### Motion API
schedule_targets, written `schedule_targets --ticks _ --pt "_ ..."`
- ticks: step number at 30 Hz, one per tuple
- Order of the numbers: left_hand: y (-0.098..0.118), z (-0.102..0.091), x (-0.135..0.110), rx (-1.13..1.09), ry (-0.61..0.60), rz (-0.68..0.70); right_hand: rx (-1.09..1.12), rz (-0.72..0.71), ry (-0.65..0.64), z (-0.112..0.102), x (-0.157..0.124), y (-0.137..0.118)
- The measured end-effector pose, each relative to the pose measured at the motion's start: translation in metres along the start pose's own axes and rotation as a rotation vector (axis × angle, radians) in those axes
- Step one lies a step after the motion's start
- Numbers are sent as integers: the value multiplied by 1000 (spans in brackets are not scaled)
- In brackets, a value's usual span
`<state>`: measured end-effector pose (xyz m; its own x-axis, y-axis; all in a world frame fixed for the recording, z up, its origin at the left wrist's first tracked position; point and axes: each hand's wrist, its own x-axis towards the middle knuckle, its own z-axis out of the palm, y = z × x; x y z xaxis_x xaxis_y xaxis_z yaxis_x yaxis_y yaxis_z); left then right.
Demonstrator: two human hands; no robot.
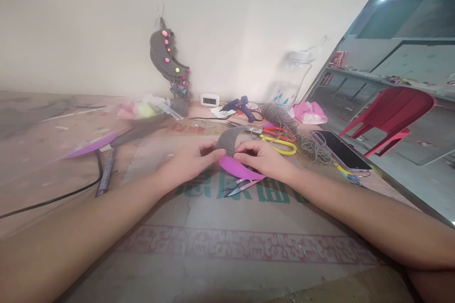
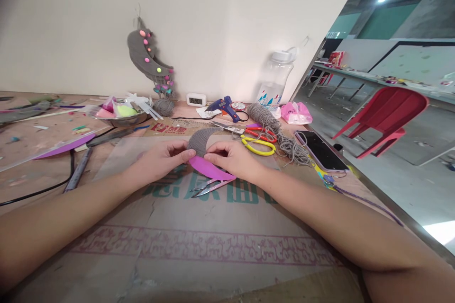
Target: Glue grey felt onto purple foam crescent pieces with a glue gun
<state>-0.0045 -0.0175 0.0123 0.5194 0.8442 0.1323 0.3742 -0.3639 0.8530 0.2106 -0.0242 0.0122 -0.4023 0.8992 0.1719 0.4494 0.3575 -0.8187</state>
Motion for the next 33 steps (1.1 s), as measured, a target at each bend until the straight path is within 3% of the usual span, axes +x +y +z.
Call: schedule_targets --ticks 6,12,16,20,25,29,33 --pt "-1 0 0 1 -5 -11 1 -46 -14 0 0 0" --pt "1 0 2 -65 0 22 36 25 16 0 1 0" --pt "-5 -1 6 -240 157 -33 67 37 29 0 1 0" --pt "-12 -2 7 -167 242 -85 82 36 29 -1 0 1" --pt "-9 -4 4 -133 222 -97 81 40 22 0 0 1" --pt "-4 -2 4 -159 108 -7 39 20 26 1 0 0" --pt "-5 0 4 -6 58 -16 -6 -13 22 1 0 -2"
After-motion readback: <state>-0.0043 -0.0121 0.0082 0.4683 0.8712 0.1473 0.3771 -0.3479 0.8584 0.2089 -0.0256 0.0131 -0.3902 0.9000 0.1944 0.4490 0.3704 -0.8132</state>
